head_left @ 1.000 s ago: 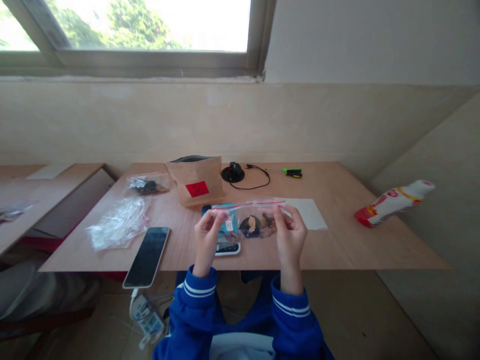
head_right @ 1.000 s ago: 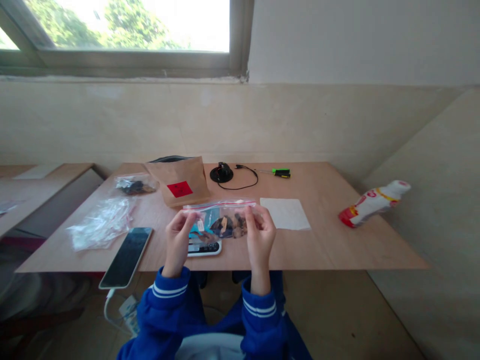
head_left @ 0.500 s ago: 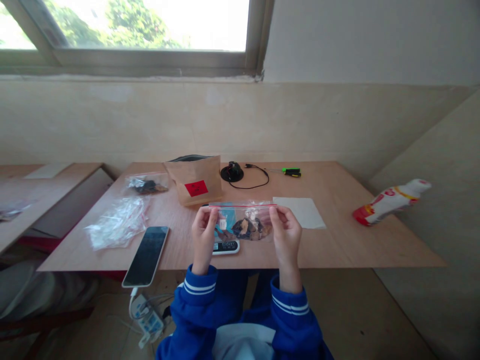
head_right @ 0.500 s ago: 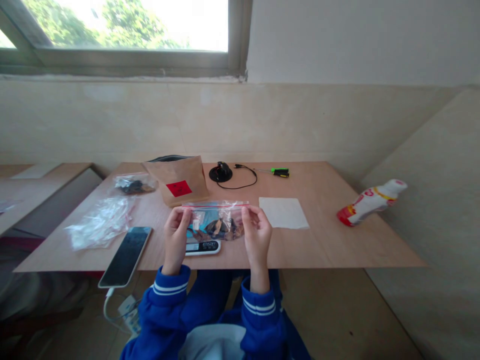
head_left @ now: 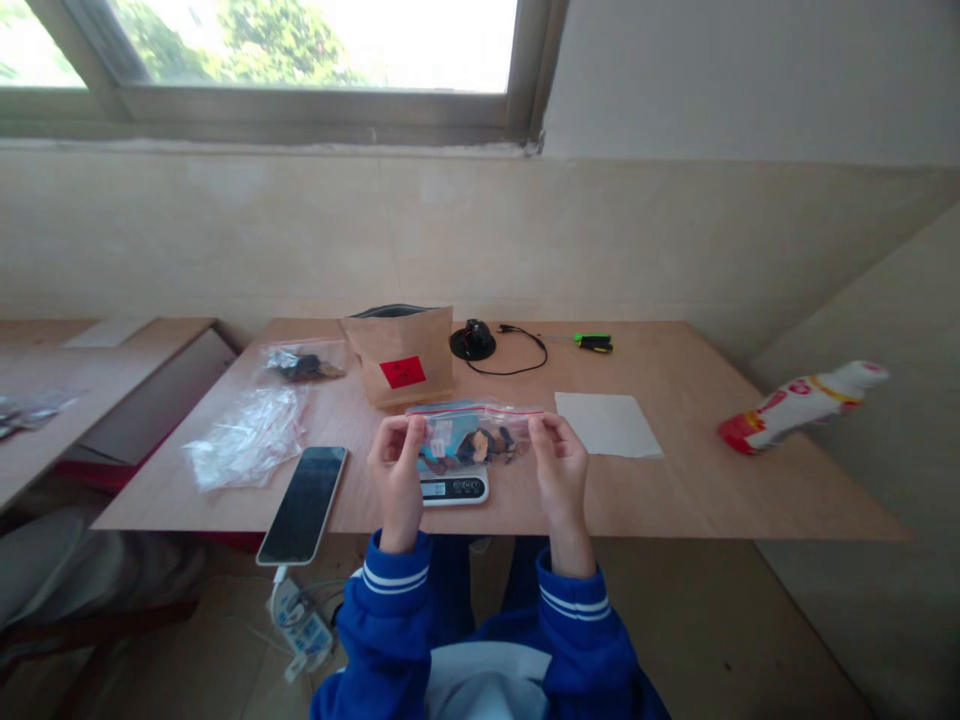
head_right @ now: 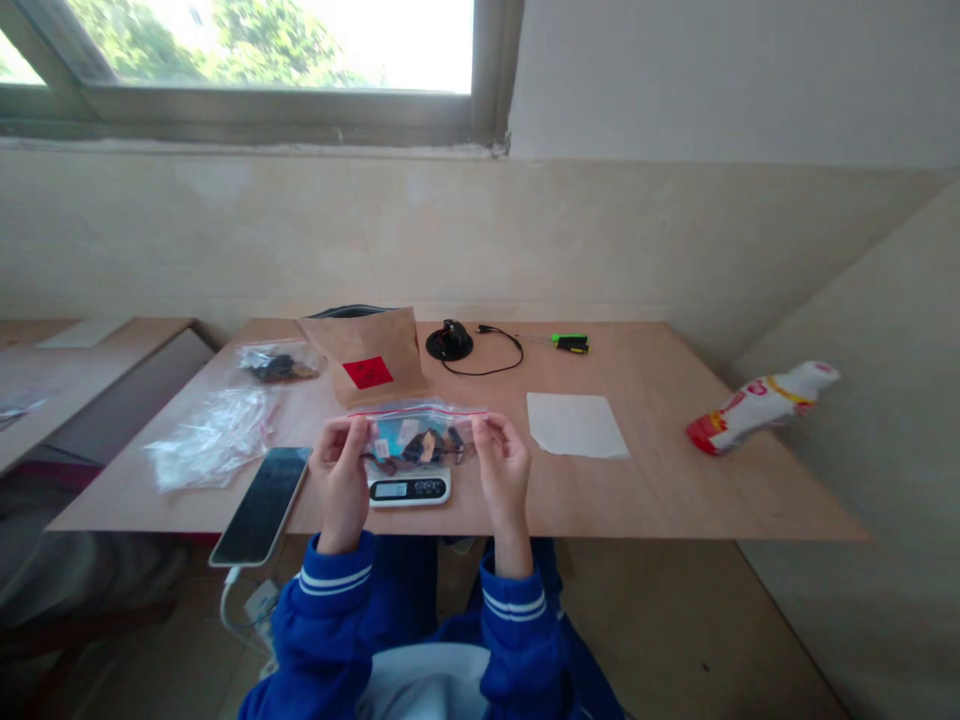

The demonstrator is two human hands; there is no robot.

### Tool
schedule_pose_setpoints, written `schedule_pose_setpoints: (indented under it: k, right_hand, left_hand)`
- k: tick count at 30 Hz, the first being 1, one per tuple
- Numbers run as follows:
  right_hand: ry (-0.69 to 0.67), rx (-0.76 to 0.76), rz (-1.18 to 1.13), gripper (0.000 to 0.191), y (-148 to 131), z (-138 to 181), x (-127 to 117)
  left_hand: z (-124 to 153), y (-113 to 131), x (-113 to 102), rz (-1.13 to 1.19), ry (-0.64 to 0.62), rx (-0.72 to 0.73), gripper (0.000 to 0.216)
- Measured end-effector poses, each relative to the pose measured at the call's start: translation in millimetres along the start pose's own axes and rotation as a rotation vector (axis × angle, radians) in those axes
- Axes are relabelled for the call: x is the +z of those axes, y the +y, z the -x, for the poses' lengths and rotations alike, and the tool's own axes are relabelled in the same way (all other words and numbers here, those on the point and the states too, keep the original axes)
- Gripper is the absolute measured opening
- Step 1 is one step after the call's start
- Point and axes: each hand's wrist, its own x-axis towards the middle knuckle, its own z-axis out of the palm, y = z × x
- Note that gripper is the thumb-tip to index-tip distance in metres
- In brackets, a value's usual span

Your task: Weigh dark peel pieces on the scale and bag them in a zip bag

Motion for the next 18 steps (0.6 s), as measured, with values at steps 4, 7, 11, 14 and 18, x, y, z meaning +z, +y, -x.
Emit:
schedule_pose_setpoints:
  k: [4, 7, 11, 14, 18]
  right_hand:
    - [-0.114, -0.001, 0.018, 0.03, 2, 5, 5]
    - [-0.153, -0.002, 0.041, 0.03, 3, 8, 8]
    - [-0.105, 0.007, 0.059, 0.03, 3, 11, 9]
    - [-0.085, -0.035, 0.083, 0.029, 2, 13, 8]
    - [-0.078, -0.04, 0.092, 0.029, 1, 14, 6]
  left_hand:
    - [0, 0, -7, 0.002, -0.034, -0.018, 0.024]
    - [0, 0, -12, -0.03, -0.044, -0.019, 0.025]
    - [-2, 0, -21, -0.096, -0.022, -0.003, 0.023]
    - [-3, 3, -26, -0.148, -0.029, 0.005, 0.025]
    - [-3, 9, -32, -0.218, -0.022, 0.005, 0.025]
